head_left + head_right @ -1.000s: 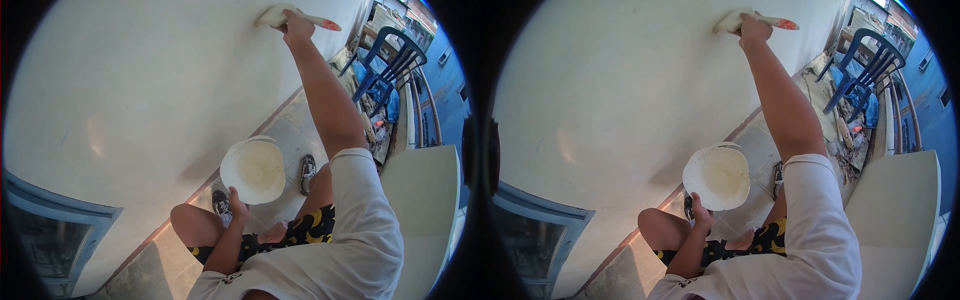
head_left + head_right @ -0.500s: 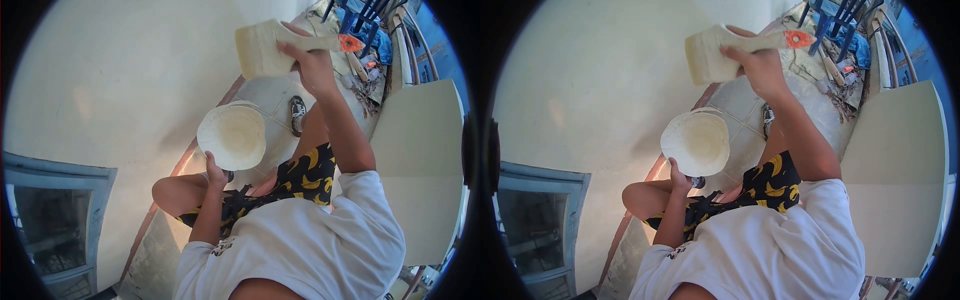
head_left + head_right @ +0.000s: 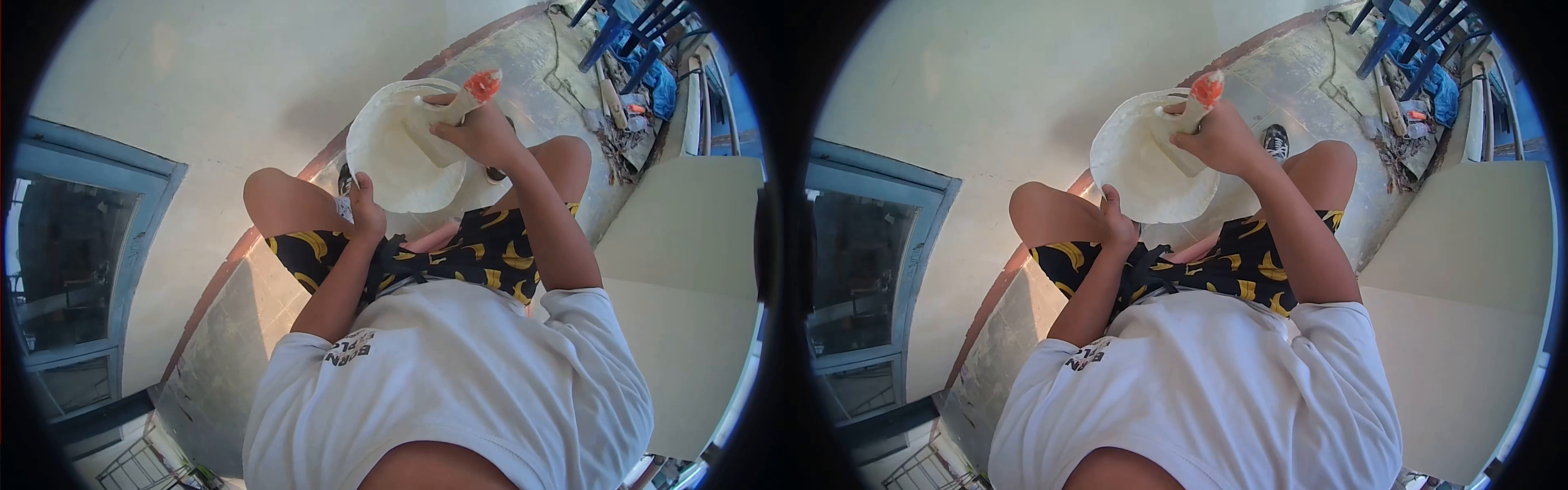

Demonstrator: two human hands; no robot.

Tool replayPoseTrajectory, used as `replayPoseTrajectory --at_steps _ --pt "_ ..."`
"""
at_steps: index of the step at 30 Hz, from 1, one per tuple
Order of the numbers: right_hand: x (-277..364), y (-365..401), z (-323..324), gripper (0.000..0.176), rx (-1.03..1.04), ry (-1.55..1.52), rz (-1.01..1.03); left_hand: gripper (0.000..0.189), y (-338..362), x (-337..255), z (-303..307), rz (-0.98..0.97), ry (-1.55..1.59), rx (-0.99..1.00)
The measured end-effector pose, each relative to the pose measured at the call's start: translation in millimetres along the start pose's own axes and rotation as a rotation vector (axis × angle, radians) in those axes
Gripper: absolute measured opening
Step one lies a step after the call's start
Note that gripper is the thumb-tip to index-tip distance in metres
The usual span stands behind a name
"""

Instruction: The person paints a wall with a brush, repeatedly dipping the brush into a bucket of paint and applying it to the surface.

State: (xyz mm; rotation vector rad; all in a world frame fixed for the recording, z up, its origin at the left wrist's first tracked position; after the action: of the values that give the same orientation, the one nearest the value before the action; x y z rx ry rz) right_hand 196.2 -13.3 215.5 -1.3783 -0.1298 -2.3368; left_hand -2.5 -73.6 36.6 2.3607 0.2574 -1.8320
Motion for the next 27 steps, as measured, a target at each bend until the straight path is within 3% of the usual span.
replayPoseTrajectory --at_steps 1,5,10,14,26,27 --pt "-2.4 -8.0 -4.1 0.039 0.006 0.035 0.022 0.064 5.2 -27.1 -18.5 -0.120 0.031 0.043" --pt "6.9 -24.3 -13.8 0.039 0.037 0.201 0.060 0.062 9.0 -38.3 -27.0 -0.135 0.054 -0.009" --pt "8.1 -28.9 -23.9 0.036 0.095 0.368 -0.067 0.062 14.3 -48.4 -40.0 -0.113 0.174 0.079" --pt "-3.4 -32.8 -28.7 0.035 0.069 0.372 -0.012 0.060 17.5 -50.7 -42.0 -0.097 0.144 0.072" --pt "-9.8 -40.8 -26.5 0.037 0.130 0.345 -0.115 0.059 9.7 -56.9 -43.4 -0.127 0.144 0.006" --pt "-1.9 -38.9 -17.5 0.034 0.046 0.198 -0.042 0.060 7.1 -57.8 -42.4 -0.128 0.149 -0.009"
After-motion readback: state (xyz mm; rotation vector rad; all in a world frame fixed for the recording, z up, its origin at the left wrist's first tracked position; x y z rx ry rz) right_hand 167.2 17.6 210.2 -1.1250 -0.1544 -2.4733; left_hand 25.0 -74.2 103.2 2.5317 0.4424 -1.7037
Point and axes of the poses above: each hand's wrist, its own y-axis away from the middle knuckle, its own z-axis out of the back of the hand, x = y × z, the point moved 8 cm from there along -y, towards the middle knuckle, and after that the axes turned 2 degrees about x, right-handed, at the moved point
